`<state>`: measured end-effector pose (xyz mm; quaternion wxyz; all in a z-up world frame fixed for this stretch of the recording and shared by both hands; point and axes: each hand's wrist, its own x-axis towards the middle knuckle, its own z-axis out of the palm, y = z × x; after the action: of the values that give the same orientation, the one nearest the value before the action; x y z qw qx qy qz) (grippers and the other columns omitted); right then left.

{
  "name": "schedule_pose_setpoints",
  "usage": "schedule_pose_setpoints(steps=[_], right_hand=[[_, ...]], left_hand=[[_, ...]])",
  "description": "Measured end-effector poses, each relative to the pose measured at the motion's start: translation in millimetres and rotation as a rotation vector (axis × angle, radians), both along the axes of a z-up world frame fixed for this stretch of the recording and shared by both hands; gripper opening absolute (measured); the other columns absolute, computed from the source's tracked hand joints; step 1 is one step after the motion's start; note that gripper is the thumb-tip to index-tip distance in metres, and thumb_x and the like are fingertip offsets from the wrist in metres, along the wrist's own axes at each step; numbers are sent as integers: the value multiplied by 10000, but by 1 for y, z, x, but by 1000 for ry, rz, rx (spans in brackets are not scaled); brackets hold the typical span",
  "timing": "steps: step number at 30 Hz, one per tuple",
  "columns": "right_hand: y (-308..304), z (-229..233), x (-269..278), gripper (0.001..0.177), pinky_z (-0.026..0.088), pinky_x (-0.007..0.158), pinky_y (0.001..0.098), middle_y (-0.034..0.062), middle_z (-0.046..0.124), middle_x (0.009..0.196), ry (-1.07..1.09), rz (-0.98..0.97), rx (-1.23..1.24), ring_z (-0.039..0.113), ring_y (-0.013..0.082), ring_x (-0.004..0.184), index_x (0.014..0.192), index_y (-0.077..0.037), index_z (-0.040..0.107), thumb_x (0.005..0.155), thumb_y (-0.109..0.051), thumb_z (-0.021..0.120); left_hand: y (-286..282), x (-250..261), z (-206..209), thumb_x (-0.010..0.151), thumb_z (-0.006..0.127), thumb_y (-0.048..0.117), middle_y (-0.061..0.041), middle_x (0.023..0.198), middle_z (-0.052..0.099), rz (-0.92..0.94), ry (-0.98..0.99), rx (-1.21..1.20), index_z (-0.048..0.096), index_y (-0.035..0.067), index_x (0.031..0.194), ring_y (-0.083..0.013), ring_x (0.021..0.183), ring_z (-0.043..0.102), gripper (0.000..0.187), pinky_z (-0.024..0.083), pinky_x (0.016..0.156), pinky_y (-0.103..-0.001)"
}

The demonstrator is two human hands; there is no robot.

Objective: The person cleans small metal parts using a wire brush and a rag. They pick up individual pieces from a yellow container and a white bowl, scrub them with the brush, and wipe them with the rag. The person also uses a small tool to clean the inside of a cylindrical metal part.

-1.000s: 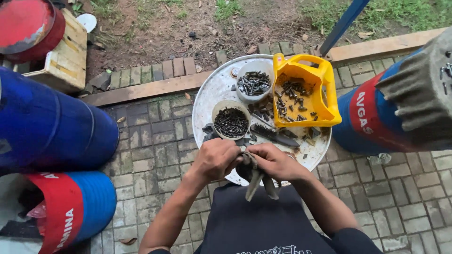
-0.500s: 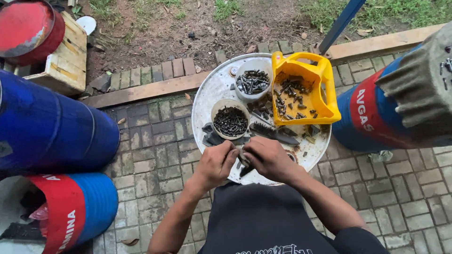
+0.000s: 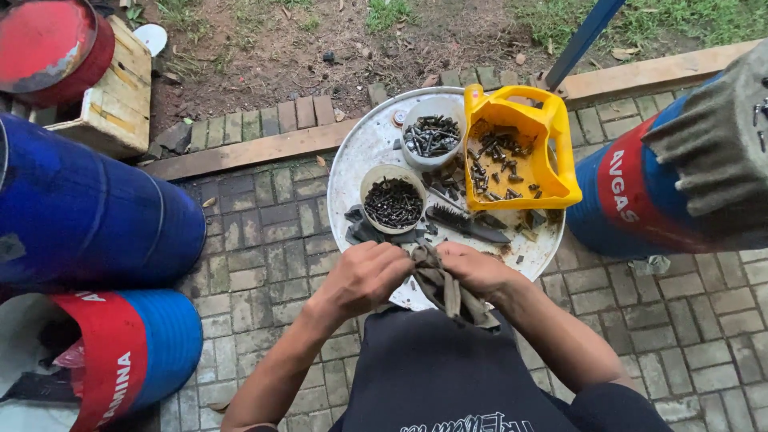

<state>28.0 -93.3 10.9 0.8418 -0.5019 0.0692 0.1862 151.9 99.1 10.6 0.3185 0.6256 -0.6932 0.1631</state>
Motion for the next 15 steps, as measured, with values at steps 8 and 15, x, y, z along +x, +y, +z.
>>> schedule_pose_setpoints(steps=[8, 15], right_hand=[[-4, 4, 4, 487, 445, 389, 250, 72, 524, 427, 0, -18, 11, 528, 124, 363, 583, -94, 532, 1051, -229, 552], [3, 12, -1, 488, 455, 427, 303, 73, 509, 456, -162, 6, -44, 502, 152, 376, 635, -49, 591, 1085, -230, 533]], left_hand=[[-3, 6, 41, 1068, 575, 189, -48, 793, 594, -11, -3, -42, 662, 89, 992, -218, 601, 576, 152, 464, 518, -307], [-3, 12, 13, 1096, 452, 275, -24, 718, 492, 26, -56, -50, 637, 100, 972, -212, 567, 530, 284, 460, 511, -314]])
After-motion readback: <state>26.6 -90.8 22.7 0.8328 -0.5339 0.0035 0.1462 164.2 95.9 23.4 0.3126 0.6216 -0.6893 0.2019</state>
